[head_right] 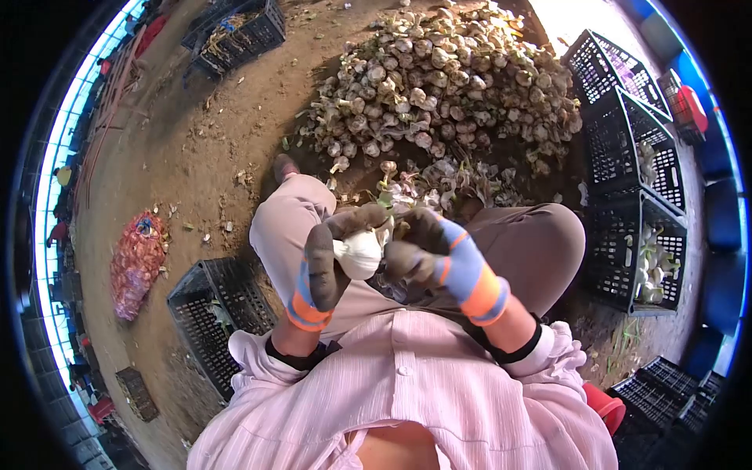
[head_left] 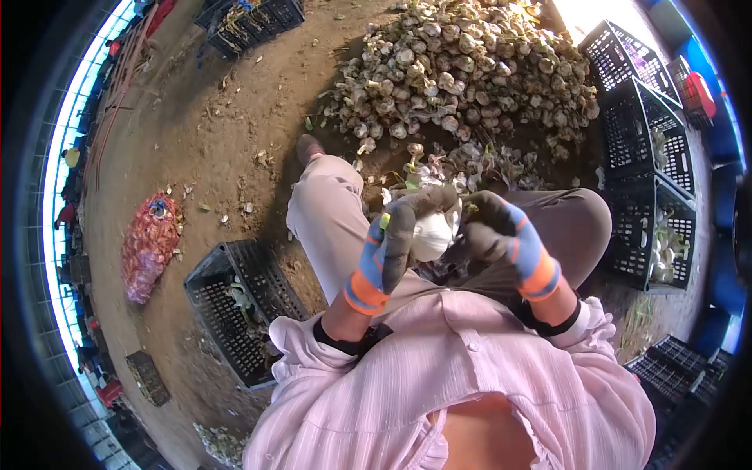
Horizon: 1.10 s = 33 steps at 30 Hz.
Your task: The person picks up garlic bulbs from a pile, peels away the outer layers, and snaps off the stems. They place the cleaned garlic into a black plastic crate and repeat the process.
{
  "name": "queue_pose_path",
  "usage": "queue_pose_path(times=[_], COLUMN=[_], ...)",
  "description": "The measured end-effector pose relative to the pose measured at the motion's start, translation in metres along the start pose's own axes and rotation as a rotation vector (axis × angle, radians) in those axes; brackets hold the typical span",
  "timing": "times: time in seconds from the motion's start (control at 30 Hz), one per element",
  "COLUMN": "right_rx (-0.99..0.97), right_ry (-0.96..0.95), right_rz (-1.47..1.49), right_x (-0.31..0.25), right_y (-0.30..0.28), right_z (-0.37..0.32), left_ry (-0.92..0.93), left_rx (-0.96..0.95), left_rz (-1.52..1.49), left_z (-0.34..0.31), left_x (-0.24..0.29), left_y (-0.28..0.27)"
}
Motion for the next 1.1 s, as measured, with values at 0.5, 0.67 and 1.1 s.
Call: queue_pose_path(times=[0.5,0.67,1.1], right_rx=[0.047,0.051,0.265], right_ry=[0.301,0.28,0.09], right_rz=[-0.167,-0.009,-0.596], right_x=[-0.01,-0.008,0.002], right_y=[0.005,-0.012,-0.036], right_z=[-0.002,-0.006,-0.006], left_ry=[0.214,0.103,0.054], left_rx=[0.012,-0.001,0.133], left_rz=[0.572,0.433,0.148], left_z=[0.004,0.0,-0.001], left_x=[0.001,-0.005,-0.002], left_y=[-0.003,-0.007,-0.008])
Point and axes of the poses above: each hand's wrist, its own z-axis towards the middle knuckle, its own y-axis out of the palm, x = y × z, the point moved 2 cm from there along z, towards the middle knuckle
